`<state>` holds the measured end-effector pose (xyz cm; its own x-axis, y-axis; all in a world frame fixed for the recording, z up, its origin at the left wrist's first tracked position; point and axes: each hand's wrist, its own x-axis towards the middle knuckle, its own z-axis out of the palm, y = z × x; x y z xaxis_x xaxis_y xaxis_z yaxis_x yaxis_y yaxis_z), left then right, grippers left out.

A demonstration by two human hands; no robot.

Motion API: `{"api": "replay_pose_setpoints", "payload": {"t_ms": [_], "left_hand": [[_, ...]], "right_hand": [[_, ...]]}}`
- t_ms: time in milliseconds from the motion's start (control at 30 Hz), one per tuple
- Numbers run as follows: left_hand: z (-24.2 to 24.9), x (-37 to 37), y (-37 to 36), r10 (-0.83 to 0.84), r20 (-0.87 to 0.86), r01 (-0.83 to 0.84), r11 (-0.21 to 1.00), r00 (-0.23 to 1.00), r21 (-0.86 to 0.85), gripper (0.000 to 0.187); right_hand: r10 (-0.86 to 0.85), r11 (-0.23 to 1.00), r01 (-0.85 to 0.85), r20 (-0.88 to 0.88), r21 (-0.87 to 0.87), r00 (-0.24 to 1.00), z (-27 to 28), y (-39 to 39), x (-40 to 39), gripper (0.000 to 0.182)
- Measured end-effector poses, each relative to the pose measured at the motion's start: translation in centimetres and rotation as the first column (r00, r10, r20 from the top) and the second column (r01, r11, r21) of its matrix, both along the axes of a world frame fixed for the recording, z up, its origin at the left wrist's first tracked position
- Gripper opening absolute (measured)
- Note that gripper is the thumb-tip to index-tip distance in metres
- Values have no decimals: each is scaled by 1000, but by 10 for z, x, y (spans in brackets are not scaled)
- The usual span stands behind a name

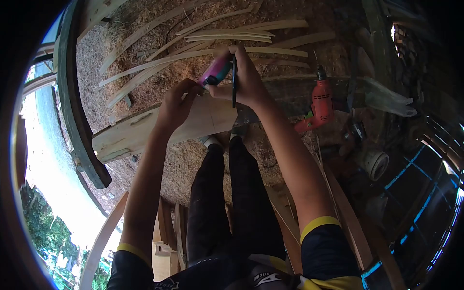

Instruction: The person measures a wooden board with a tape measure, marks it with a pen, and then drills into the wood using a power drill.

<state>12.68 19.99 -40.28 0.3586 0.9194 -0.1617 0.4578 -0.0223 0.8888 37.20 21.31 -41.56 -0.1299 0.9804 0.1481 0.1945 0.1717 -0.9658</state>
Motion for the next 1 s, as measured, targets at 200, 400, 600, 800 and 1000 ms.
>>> {"api": "replay_pose_setpoints", "payload": {"t_ms": [200,400,600,800,1000], "left_hand": [[-2,3,2,-63,48,58,993,997,99,7],[13,7,24,-132,82,128,990,988,58,10],[5,11,34,-250,186,270,958,950,-94,15],[-16,8,45,-428,105,436,897,897,-67,18],[-32,4,51,-303,235,367,875,924,-316,23]], "right_hand": [[-10,1000,9,26,29,1000,14,-21,4,64],[-53,958,-85,463,272,885,57,-32,15,54],[-117,989,34,637,142,762,72,-73,7,53],[-171,985,153,615,83,770,74,-106,-22,52],[-183,975,222,564,-1,805,69,-122,-38,50]]}}
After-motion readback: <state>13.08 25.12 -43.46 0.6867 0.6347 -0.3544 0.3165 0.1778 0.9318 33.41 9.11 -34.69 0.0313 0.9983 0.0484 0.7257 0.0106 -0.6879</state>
